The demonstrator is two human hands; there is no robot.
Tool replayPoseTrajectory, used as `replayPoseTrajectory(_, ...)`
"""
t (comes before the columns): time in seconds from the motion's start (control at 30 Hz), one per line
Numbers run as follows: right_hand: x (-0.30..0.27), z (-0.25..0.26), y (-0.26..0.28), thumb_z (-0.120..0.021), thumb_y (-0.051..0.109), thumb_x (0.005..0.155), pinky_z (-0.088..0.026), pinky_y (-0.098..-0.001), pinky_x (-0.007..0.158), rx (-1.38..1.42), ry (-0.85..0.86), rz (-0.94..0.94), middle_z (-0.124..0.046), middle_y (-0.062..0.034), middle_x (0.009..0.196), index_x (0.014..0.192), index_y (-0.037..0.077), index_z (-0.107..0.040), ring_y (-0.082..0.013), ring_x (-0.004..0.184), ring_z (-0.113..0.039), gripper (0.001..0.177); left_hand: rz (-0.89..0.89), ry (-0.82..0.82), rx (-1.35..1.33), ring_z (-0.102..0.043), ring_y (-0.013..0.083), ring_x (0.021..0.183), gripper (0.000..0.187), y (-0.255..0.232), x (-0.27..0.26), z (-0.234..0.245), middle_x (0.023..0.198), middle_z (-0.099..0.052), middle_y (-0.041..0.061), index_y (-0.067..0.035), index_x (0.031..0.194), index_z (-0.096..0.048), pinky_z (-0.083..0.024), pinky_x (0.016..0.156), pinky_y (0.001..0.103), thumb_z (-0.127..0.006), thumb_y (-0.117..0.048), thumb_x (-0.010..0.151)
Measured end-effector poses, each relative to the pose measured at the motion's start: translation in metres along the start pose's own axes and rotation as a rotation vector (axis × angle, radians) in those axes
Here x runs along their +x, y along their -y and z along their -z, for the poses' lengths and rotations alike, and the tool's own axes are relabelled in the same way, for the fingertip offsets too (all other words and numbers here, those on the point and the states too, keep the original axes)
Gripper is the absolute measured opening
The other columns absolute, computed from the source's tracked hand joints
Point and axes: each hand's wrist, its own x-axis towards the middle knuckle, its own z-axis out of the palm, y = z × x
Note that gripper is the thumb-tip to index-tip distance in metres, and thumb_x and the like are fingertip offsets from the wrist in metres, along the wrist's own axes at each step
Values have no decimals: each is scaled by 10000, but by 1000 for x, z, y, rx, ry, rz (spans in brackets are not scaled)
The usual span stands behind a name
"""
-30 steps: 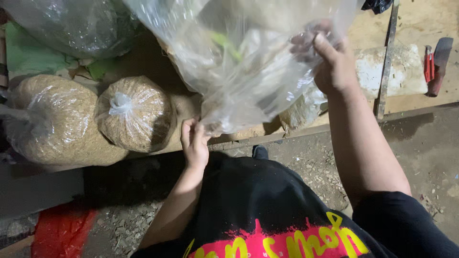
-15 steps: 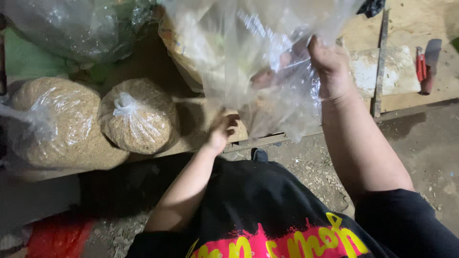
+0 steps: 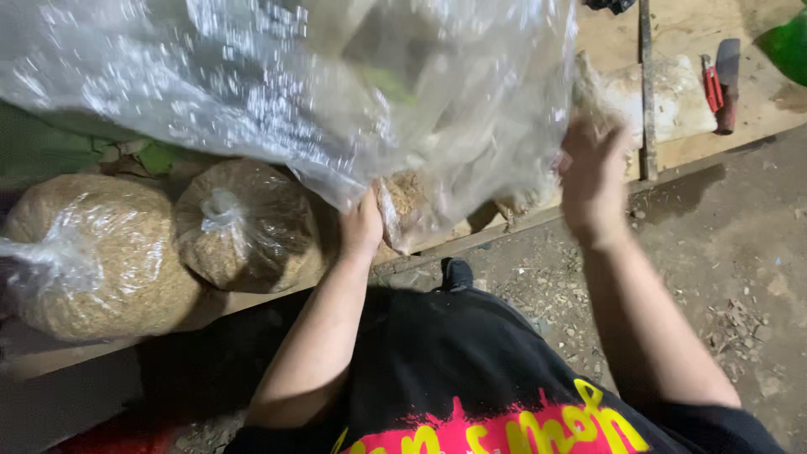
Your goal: The person scoops grains from a large sack using a green scoop and transfers them into a clear plastic bag. The person repeatedly fills the bag and adjusts its position on the table.
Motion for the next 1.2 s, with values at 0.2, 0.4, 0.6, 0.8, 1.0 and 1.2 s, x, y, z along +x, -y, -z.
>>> replayPoseTrajectory(0.2, -34, -66, -38, -686, 118, 899, -607, -339, 715, -468, -71, -568, -727, -76, 1007, 1191, 76, -674, -152, 817, -691, 296, -66, 148, -151, -373, 330, 1544, 548, -32, 15, 30, 1656, -340, 242, -6, 1562, -363, -274, 1314, 490, -362, -291, 1094)
replayPoseTrajectory(0.4, -36, -22, -81, -640, 3, 1065, -496, -274, 723, -141, -152, -437, -703, -84, 927, 989, 15, -734, -120, 786, -617, 122, 136, 319, -1168, -637, 330, 1174, 324, -66, 37, 85, 1213, -678, 155, -27, 1224, -636, -485, 1083, 510, -574, -321, 1103)
replayPoseTrajectory(0.6, -32, -23, -102, -589, 55, 1010, -548, -356, 893, 293, -382, -534, -715, -95, 1129, 1295, 41, -651, -202, 1016, -691, 292, -15, 365, -1280, -675, 287, 1090, 237, -93, 44, 81, 1122, -696, 98, -70, 1125, -676, -545, 1042, 490, -637, -302, 1100)
replayPoseTrajectory(0.8, -21, 13, -64, -646, 204, 875, -554, -392, 1009, -45, 278, -223, -556, -57, 1376, 1450, 45, -434, -211, 1266, -594, 633, -48, 122, -855, -649, 267, 1095, 349, -73, 70, 83, 1138, -672, 99, -92, 1167, -682, -543, 996, 455, -554, -373, 1006)
replayPoseTrajectory(1.0, -32, 65, -109, -573, 360, 1006, -623, -419, 1067, -415, 227, -391, -766, -128, 1262, 1368, 32, -644, -266, 1156, -756, 494, -218, 256, -819, -633, 226, 1060, 321, -54, 83, 99, 1085, -678, 73, -79, 1158, -701, -504, 1001, 429, -509, -309, 1042)
replayPoseTrajectory(1.2, -23, 88, -122, -481, 433, 1053, -467, -384, 1154, 8, 162, -346, -547, -77, 1530, 1563, 73, -401, -207, 1419, -533, 629, -198, 284, -1001, -622, 241, 1161, 362, -106, 73, 104, 1229, -657, 79, -92, 1288, -649, -509, 1053, 446, -577, -316, 1012)
